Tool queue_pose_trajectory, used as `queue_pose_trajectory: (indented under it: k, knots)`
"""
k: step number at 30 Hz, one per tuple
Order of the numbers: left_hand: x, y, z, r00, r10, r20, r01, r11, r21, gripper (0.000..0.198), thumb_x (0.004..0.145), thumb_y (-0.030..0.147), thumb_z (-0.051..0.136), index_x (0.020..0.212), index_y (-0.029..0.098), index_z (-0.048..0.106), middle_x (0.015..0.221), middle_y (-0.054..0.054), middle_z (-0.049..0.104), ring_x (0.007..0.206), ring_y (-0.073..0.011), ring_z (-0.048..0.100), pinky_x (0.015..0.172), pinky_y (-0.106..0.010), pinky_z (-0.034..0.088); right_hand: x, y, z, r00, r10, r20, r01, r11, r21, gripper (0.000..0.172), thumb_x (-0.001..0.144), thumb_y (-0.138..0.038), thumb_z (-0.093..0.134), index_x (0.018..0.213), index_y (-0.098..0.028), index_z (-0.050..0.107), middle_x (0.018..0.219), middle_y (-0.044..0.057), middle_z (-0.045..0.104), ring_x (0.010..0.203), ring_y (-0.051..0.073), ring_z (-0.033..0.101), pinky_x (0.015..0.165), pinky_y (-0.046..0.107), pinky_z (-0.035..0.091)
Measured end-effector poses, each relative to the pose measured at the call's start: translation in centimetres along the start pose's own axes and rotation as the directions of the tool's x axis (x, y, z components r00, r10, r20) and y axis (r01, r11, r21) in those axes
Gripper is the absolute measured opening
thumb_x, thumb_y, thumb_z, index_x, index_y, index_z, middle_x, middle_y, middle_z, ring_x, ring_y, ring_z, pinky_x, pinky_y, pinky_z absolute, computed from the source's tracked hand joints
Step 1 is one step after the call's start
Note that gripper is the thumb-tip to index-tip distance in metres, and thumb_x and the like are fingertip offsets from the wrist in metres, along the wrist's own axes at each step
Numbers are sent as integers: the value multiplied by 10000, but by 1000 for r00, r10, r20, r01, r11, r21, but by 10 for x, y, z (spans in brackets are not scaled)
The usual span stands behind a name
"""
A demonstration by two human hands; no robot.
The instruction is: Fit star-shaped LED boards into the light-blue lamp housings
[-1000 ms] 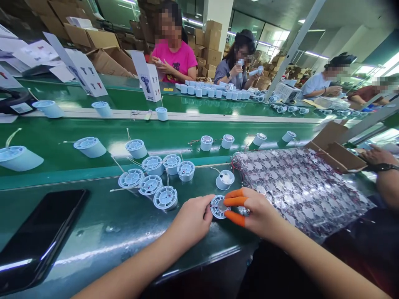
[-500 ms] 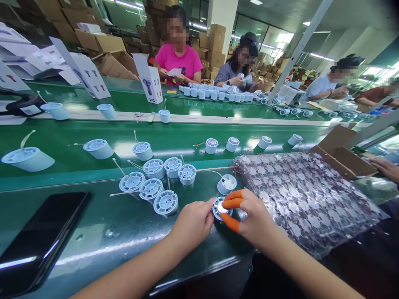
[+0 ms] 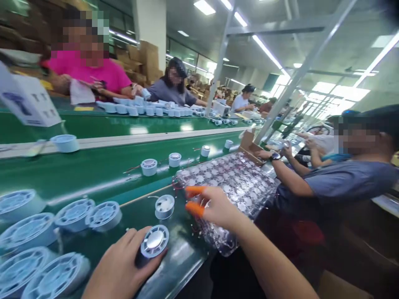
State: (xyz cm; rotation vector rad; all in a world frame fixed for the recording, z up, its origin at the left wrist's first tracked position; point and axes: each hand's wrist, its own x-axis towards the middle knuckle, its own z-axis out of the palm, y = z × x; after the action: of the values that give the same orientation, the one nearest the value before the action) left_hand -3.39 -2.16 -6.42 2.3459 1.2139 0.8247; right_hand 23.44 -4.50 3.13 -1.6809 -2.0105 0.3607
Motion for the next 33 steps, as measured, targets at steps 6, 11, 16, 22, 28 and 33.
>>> queue_pose_trajectory:
  k: [6,11,16,22,28,33]
  knots:
    - [-6,-12,-2,976,191,-105,-202,974,-102,479,887,293,568,1360,364,560,1314,-61,594,1175,-293,641,939,-410,576,-8,133,-106,748,514,-420,-649,697,-304,446,805,-125,656,1250,-148,688,1167,180,674,1110,289,608,964,390,457]
    - [-11,13,-21,973,230,-24,-224,908,-354,502,943,167,499,1415,334,471,1440,-98,565,1308,-297,571,1046,-458,527,-18,177,-134,778,531,-337,-628,679,-380,432,650,55,656,1006,-152,788,1135,181,712,1083,287,618,930,365,440]
    - [-16,29,-32,972,222,-71,-228,842,-488,456,939,139,500,1376,269,480,1421,-137,571,1343,-284,534,1162,-546,384,-19,198,-147,831,497,-248,-555,755,-348,275,731,58,625,824,-128,804,843,159,753,729,198,658,741,349,442]
    - [-22,46,-47,976,190,-103,-215,895,-390,546,841,157,639,1348,246,456,1307,-124,629,1205,-287,601,1137,-564,386,-7,178,-151,787,467,-403,-550,827,-118,404,824,-244,729,1204,-105,711,711,121,716,540,138,589,598,362,415]
    - [-4,72,-79,974,158,-161,-175,979,-103,527,763,285,769,1233,207,545,1110,-96,671,1023,-283,605,924,-474,518,37,44,-93,834,354,-424,-125,868,480,556,866,-418,707,1323,-146,544,905,140,720,609,134,618,586,323,485]
    - [10,76,-95,983,135,-124,-133,991,20,439,705,283,781,1093,195,593,948,-62,666,863,-249,593,800,-430,530,43,20,-18,963,147,-224,-91,965,244,249,885,-401,639,1025,-214,727,878,68,747,685,193,666,634,345,540]
